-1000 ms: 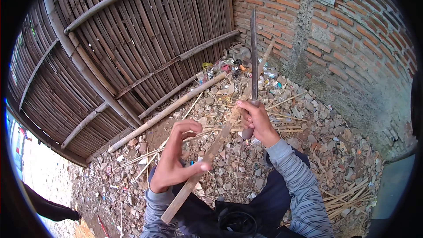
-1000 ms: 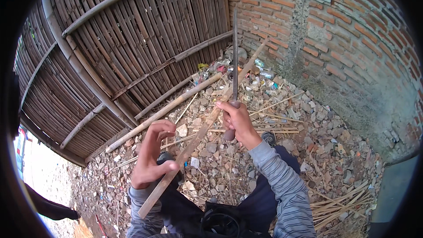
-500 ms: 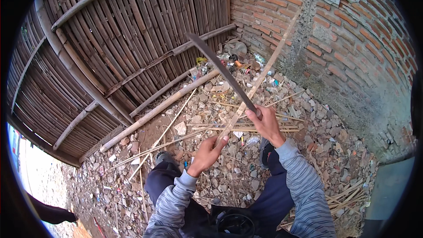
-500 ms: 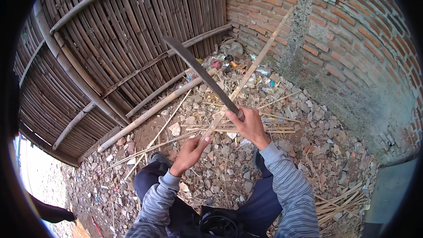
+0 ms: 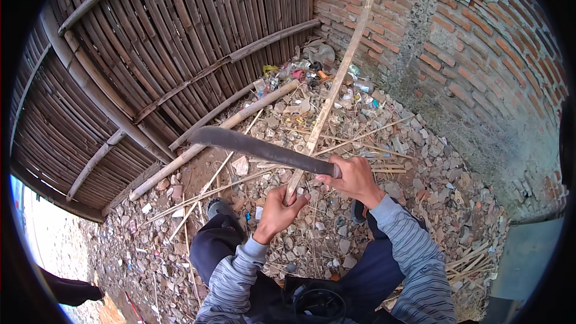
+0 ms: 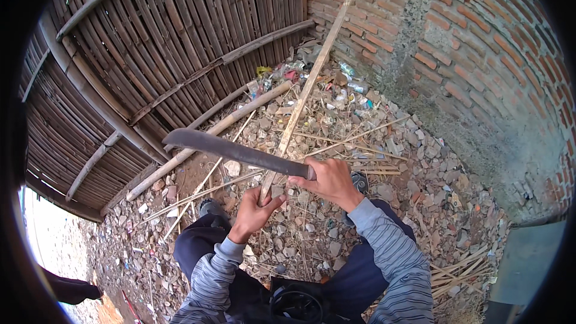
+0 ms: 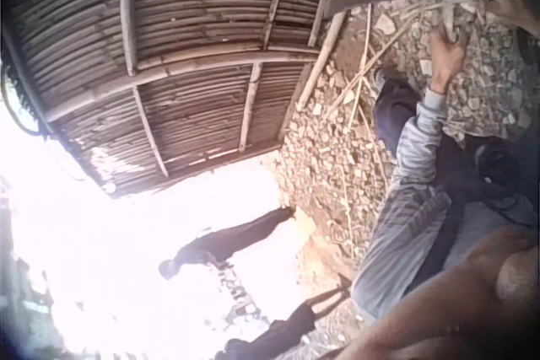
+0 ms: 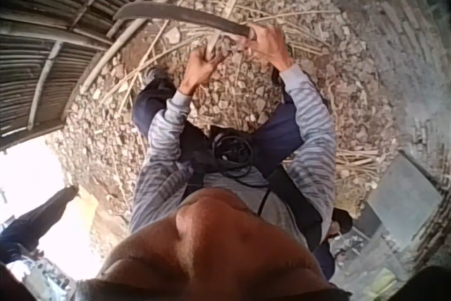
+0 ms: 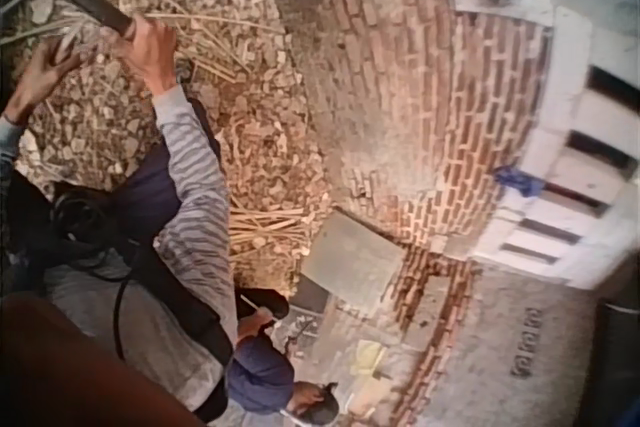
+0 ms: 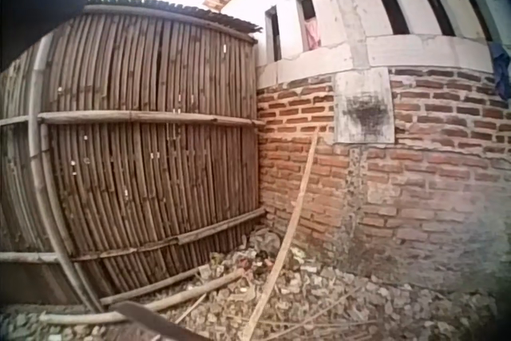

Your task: The person trims and splits bamboo strips using a machete, shaving off layers and scraping the wood along its length.

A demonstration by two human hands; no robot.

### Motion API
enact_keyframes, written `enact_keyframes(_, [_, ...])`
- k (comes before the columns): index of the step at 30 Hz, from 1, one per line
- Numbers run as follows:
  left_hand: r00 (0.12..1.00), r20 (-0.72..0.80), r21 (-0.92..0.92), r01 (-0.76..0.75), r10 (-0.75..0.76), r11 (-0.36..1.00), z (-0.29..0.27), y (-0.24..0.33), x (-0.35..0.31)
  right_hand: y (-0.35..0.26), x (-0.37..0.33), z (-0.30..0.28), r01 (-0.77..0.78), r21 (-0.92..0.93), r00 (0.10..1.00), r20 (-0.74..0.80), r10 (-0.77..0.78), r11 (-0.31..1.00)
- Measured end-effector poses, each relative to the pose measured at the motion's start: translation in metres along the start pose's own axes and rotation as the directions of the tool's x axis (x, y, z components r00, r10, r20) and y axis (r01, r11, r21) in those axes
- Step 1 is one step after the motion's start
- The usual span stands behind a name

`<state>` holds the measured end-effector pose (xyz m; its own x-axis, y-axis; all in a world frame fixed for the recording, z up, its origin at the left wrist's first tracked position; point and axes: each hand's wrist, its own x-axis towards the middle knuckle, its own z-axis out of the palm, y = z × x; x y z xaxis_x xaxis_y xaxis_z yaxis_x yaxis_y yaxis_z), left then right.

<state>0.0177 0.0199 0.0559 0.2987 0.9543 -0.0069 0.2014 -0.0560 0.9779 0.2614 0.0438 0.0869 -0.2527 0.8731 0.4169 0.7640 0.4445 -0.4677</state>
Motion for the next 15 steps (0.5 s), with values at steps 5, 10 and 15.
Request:
enact_keyframes(5, [1.0, 0.016, -0.092, 0.01, -0.008, 0.996, 0.0, 0.001, -0.001, -0.005, -0.003, 0.01, -0.034, 0.004, 0.998, 0.059, 0.034, 0.999])
enact_keyframes(10, [0.995, -0.048, -0.004, -0.092, 0.092, 0.996, -0.003, 0.006, 0.0, -0.012, 0.001, 0.005, 0.157, -0.182, 0.986, 0.081, -0.144, 0.971])
enact_keyframes(15, [0.999, -0.046, 0.098, 0.019, -0.014, 0.995, -0.023, 0.007, 0.0, -0.011, 0.015, 0.0, -0.092, -0.001, 0.995, 0.033, 0.092, 0.996])
